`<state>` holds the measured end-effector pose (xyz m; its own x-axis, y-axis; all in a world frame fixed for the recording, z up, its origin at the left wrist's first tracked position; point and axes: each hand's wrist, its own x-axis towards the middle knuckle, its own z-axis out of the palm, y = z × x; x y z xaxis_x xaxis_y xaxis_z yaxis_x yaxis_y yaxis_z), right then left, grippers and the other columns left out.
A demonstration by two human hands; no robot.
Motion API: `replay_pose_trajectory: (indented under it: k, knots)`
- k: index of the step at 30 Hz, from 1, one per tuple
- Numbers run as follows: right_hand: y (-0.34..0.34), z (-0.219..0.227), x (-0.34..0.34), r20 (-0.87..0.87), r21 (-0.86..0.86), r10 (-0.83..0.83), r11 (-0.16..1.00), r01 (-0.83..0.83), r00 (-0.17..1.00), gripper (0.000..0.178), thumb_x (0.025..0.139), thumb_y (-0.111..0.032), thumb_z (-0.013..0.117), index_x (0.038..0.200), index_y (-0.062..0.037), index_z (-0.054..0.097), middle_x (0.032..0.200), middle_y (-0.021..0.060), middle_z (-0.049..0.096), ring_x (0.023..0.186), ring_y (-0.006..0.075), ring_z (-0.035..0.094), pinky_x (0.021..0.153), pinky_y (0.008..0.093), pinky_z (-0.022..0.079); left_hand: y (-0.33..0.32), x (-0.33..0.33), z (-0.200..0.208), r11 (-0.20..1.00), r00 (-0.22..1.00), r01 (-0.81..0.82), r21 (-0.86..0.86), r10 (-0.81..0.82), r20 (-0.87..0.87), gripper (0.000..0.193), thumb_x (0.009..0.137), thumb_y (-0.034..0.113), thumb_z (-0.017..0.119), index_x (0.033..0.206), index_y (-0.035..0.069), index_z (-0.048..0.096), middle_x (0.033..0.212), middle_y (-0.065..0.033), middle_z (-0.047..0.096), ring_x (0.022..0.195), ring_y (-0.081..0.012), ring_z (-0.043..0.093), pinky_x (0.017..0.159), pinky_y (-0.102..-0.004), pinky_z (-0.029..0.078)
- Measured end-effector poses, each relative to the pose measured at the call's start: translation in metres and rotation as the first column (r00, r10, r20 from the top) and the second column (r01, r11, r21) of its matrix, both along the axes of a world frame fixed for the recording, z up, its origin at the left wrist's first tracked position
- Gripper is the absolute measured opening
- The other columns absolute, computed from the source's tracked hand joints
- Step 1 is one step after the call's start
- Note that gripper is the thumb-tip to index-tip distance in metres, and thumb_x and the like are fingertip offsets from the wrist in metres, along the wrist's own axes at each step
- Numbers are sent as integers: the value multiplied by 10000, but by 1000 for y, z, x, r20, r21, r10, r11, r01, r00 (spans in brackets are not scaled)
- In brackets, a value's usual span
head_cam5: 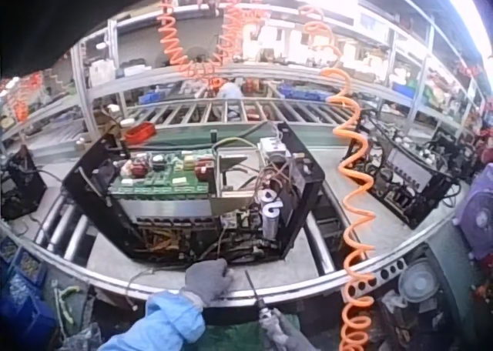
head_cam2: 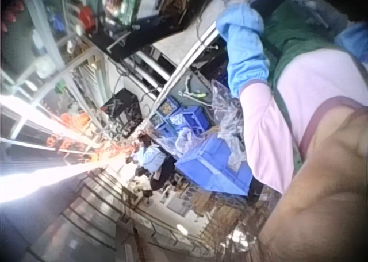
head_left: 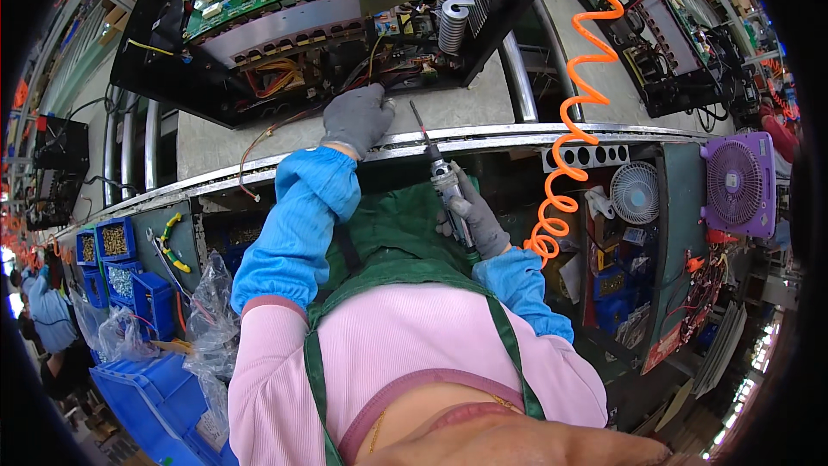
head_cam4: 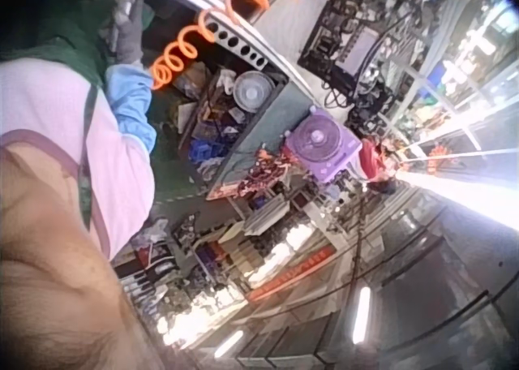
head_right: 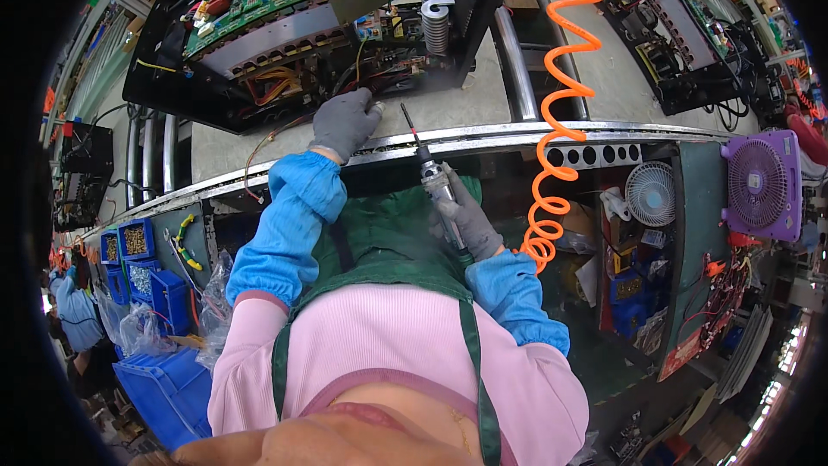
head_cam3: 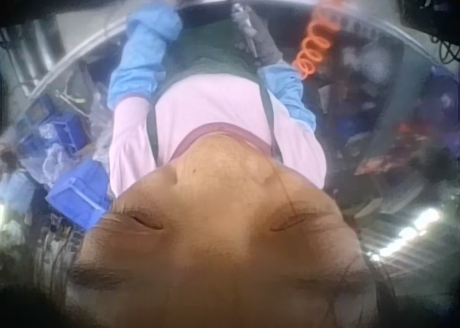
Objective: Assemble and secure components inside an electronic device housing using various hand tools.
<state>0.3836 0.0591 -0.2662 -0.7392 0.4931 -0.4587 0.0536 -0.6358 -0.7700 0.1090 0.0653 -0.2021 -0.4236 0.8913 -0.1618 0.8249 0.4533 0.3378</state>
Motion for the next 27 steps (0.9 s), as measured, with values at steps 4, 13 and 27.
replay_pose_trajectory:
  k: [4,13,27]
  knots:
    - [-1,2,1,-37,-57,-30,998,28,999,978,735,-232,700,1510,-201,103,912,107,570,633,165,590,560,293,497,5,12,5,1000,1000,31,4,-31,6,386,861,399,552,1141,134,555,926,-153,670,909,-350,633,760,-464,488]
    - [-9,3,30,113,173,37,983,-56,993,1042,625,25,673,1503,-141,137,1193,108,474,779,161,558,694,289,510,61,27,-11,972,995,46,230,-65,76,437,865,340,569,1272,191,517,1008,-163,658,944,-343,632,801,-425,509]
    - [34,69,152,762,350,109,760,-548,638,641,642,-65,681,1262,-65,520,906,39,600,794,128,558,727,278,462,7,-8,-10,824,874,8,567,-281,396,221,877,104,612,1086,33,596,900,-76,649,811,-186,627,730,-296,503]
